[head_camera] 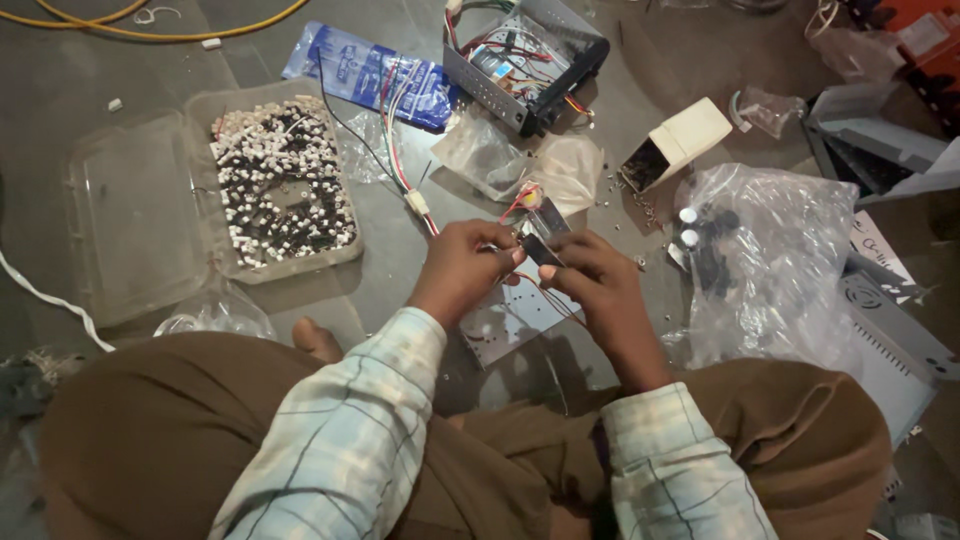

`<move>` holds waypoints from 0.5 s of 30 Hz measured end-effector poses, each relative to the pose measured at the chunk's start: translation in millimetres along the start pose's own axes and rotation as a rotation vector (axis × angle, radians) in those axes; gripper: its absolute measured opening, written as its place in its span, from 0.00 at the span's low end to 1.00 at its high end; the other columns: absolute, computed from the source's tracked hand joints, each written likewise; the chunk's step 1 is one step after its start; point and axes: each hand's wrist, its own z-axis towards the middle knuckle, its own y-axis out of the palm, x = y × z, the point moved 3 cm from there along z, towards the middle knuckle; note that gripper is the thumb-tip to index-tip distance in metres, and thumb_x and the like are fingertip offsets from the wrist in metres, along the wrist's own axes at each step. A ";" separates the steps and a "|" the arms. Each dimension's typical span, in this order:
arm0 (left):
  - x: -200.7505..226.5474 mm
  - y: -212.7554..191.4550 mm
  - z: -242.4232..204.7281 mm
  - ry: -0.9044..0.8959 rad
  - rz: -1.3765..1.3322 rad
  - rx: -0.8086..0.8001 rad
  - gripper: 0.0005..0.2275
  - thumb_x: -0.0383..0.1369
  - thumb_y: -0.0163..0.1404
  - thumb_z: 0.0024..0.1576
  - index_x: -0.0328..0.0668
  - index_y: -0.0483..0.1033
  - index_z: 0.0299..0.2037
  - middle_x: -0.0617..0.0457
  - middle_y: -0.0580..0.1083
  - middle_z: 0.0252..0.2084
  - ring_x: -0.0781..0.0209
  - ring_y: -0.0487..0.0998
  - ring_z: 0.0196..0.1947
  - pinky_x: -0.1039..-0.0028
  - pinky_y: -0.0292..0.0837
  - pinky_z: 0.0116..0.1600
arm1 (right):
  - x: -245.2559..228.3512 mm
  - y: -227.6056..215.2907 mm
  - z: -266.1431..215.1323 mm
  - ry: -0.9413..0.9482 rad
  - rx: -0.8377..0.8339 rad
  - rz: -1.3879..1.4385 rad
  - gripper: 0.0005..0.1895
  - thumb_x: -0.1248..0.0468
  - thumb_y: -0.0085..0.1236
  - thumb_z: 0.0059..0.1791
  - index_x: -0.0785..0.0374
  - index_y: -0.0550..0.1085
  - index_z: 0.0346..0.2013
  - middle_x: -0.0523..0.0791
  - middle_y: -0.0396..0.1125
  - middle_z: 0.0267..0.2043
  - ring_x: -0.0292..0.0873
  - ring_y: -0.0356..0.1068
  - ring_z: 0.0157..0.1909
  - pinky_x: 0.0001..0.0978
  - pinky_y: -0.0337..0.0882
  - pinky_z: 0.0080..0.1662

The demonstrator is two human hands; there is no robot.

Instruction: The person sits on the floor and assembles an electronic device by connecting wires to a circuit board and inserting small white plastic components into a metal housing. The person handles wires, a circuit board, and a metal casing while working on the floor.

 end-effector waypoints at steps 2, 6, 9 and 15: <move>4.1 1.1 -3.9 0.039 0.144 0.068 0.04 0.26 0.58 0.51 0.30 0.81 0.31 0.53 0.79 0.26 0.70 0.81 0.26 0.77 0.76 0.35 | -5.4 -3.2 -0.4 -0.066 0.020 -0.158 0.15 0.60 0.63 0.44 0.73 0.73 0.27 0.48 0.71 0.42 0.38 0.68 0.36 0.30 0.65 0.37; 2.5 0.6 -4.9 0.064 -0.022 0.135 0.11 0.23 0.62 0.45 0.31 0.76 0.37 0.52 0.78 0.31 0.69 0.78 0.29 0.76 0.74 0.35 | -11.1 -4.4 -0.2 -0.043 0.019 -0.213 0.14 0.59 0.63 0.42 0.69 0.79 0.29 0.48 0.73 0.39 0.38 0.68 0.34 0.30 0.65 0.36; -7.4 2.8 2.5 -0.037 -0.307 0.040 0.15 0.23 0.59 0.48 0.37 0.76 0.47 0.53 0.78 0.35 0.69 0.77 0.32 0.77 0.73 0.36 | -12.9 -4.5 -2.2 -0.027 0.011 -0.195 0.14 0.59 0.63 0.41 0.70 0.77 0.27 0.47 0.73 0.40 0.39 0.68 0.33 0.31 0.65 0.35; -15.3 4.0 6.8 0.031 -0.278 0.002 0.14 0.23 0.62 0.51 0.31 0.80 0.47 0.50 0.81 0.40 0.66 0.81 0.38 0.76 0.76 0.44 | -16.6 -5.2 0.6 -0.091 -0.013 -0.252 0.14 0.59 0.64 0.40 0.70 0.75 0.25 0.47 0.73 0.40 0.39 0.68 0.32 0.31 0.65 0.36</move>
